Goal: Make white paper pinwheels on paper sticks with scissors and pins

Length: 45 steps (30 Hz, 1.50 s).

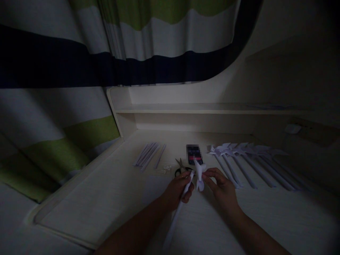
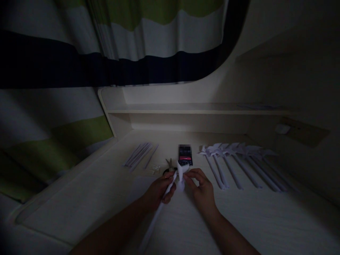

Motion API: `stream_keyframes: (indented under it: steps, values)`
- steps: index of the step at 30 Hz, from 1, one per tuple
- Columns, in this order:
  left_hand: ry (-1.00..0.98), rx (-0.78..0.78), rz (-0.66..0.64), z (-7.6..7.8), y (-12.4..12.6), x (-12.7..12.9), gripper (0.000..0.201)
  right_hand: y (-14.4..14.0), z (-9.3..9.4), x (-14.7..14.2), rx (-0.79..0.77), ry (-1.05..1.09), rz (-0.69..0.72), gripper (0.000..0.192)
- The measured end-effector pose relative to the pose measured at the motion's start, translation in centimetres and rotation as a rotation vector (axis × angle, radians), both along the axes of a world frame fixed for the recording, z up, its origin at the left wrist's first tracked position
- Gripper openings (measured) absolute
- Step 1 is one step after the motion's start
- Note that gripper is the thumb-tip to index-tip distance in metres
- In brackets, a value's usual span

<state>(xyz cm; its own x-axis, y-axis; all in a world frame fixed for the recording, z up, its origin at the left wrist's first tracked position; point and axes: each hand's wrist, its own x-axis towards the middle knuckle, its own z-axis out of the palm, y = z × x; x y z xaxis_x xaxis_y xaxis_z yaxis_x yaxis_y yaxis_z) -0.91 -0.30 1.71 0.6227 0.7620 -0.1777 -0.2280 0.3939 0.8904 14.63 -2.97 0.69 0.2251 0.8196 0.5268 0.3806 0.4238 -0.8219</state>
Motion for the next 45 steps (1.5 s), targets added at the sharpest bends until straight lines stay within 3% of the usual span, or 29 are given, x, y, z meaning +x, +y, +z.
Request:
stream_keyframes:
  steps: [13, 23, 32, 45]
  values:
    - [0.019, 0.002, 0.009, 0.0, 0.0, 0.0, 0.042, -0.3, 0.2, -0.1, 0.050, -0.112, -0.064, 0.009]
    - [0.019, 0.068, 0.089, 0.8, -0.4, -0.1, 0.029, -0.9, 0.2, -0.4, 0.202, -0.364, -0.049, 0.009]
    - [-0.020, 0.079, 0.057, 1.1, -0.3, -0.3, 0.025, -1.4, 0.4, -0.5, 0.367, -0.503, -0.031, 0.017]
    - [0.020, 0.112, 0.115, 1.5, -1.1, 0.0, 0.021, -1.9, 0.9, -0.9, 0.427, -0.632, -0.088, 0.015]
